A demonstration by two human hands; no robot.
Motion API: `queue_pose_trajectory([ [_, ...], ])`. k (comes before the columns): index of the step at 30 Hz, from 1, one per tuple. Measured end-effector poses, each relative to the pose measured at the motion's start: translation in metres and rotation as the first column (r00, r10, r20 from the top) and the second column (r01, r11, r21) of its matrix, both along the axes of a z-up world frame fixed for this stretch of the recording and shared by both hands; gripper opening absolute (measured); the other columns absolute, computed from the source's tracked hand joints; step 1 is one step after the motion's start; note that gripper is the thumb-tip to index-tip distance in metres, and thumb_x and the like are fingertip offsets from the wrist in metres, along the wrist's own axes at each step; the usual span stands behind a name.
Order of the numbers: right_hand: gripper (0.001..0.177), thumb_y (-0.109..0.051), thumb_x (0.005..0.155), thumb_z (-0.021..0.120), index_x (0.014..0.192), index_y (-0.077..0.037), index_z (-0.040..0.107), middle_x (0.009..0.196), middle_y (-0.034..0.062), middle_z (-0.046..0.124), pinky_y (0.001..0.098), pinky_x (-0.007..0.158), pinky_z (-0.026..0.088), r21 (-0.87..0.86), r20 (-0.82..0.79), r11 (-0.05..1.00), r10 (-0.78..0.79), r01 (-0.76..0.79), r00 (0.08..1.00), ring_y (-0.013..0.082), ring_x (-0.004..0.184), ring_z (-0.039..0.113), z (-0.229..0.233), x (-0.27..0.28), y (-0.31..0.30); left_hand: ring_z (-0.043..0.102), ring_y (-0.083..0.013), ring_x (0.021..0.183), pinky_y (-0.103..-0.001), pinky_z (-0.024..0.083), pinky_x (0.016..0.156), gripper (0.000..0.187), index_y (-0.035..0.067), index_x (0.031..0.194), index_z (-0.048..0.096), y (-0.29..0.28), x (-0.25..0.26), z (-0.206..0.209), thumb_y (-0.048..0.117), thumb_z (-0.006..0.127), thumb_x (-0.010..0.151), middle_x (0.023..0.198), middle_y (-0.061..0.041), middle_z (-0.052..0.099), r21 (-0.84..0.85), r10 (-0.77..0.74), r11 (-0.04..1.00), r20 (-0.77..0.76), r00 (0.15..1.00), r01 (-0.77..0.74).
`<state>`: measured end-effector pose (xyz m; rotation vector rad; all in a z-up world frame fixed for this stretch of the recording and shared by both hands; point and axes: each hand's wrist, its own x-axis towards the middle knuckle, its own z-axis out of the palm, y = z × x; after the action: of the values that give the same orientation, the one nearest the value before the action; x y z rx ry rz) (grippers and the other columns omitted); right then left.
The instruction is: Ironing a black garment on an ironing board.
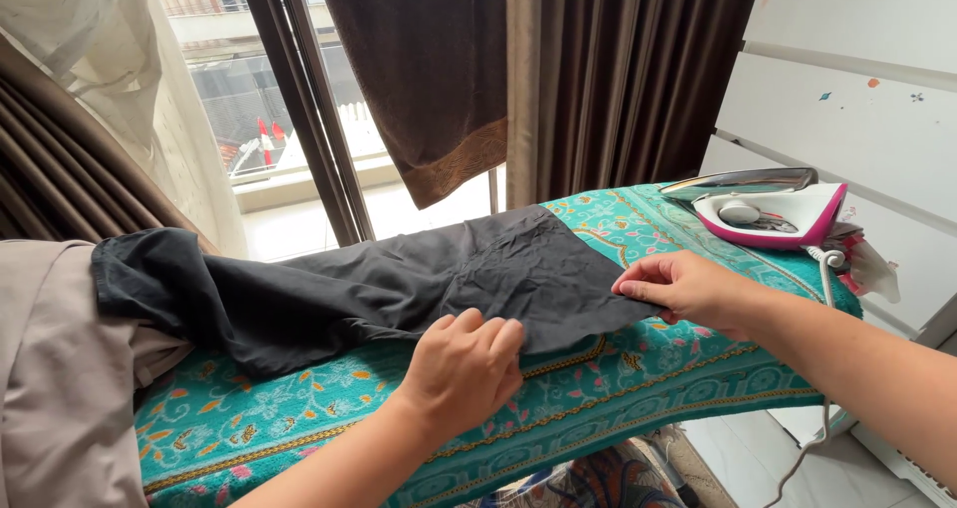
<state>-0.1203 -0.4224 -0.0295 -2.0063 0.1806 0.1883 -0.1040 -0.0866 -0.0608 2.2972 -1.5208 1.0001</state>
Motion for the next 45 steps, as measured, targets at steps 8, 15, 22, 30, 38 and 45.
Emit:
queue_pose_trajectory([
  [8,0.027,-0.029,0.095,0.066,0.106,-0.008,0.079,0.081,-0.0002,0.067,0.0297,0.059,0.046,-0.149,-0.021,0.989,-0.008,0.005,1.0,0.0106,0.067,0.053,-0.009,-0.001,0.0,0.059,-0.0284,0.079,-0.043,0.049,0.064,0.048,0.009,0.102,0.053,-0.015,0.006,-0.001,0.03,0.083,0.07,0.086,-0.005,0.06,-0.085,0.299,0.941,-0.244,0.923,-0.327],
  [15,0.027,-0.028,0.095,0.067,0.105,-0.006,0.08,0.078,0.0005,0.065,0.0301,0.058,0.045,-0.157,0.007,0.987,0.021,-0.02,1.0,0.0112,0.065,0.052,-0.004,0.002,-0.001,0.067,-0.0298,0.081,-0.043,0.053,0.064,0.034,0.009,0.107,0.054,-0.013,0.003,-0.009,0.01,0.073,0.079,0.087,-0.007,0.065,-0.029,0.359,0.925,-0.267,0.895,-0.38],
  [22,0.022,-0.03,0.091,0.074,0.1,-0.012,0.081,0.071,0.0034,0.063,0.0319,0.059,0.047,-0.435,0.034,0.899,0.079,-0.056,0.996,0.0125,0.063,0.053,-0.002,0.0,0.004,0.069,-0.0352,0.085,-0.047,0.055,0.068,0.031,0.01,0.106,0.053,0.001,-0.032,0.003,0.002,0.068,0.08,0.087,-0.011,0.068,0.126,0.27,0.962,-0.572,0.775,-0.242],
  [30,0.038,-0.048,0.084,0.082,0.084,-0.011,0.079,0.08,0.002,0.07,0.0321,0.073,0.053,-0.808,-0.063,0.563,0.214,-0.176,0.975,0.0144,0.078,0.065,0.018,0.014,0.026,0.066,-0.0315,0.098,-0.046,0.055,0.077,0.034,0.018,0.106,0.058,0.035,0.0,0.023,0.017,0.075,0.076,0.098,-0.006,0.068,0.042,0.256,0.958,-0.569,0.782,-0.284],
  [38,0.03,-0.031,0.081,0.084,0.095,-0.011,0.068,0.091,0.0072,0.065,0.0409,0.076,0.052,-0.792,0.371,0.51,0.839,-0.336,0.399,0.0302,0.092,0.064,0.007,-0.009,0.135,0.062,-0.024,0.101,-0.042,0.046,0.086,0.013,0.021,0.102,0.07,0.074,0.051,0.008,0.024,0.065,0.09,0.099,0.003,0.07,0.112,0.335,0.942,-0.404,0.851,-0.318],
  [45,0.048,-0.026,0.072,0.082,0.113,-0.009,0.063,0.1,0.009,0.062,0.0433,0.082,0.051,-0.842,0.418,0.52,0.798,-0.144,0.434,0.0308,0.096,0.062,0.009,0.002,0.151,0.064,-0.0259,0.091,-0.042,0.043,0.083,0.017,0.015,0.099,0.067,0.063,0.07,0.008,0.025,0.054,0.1,0.091,-0.002,0.073,-0.144,0.266,0.918,-0.465,0.844,-0.369],
])
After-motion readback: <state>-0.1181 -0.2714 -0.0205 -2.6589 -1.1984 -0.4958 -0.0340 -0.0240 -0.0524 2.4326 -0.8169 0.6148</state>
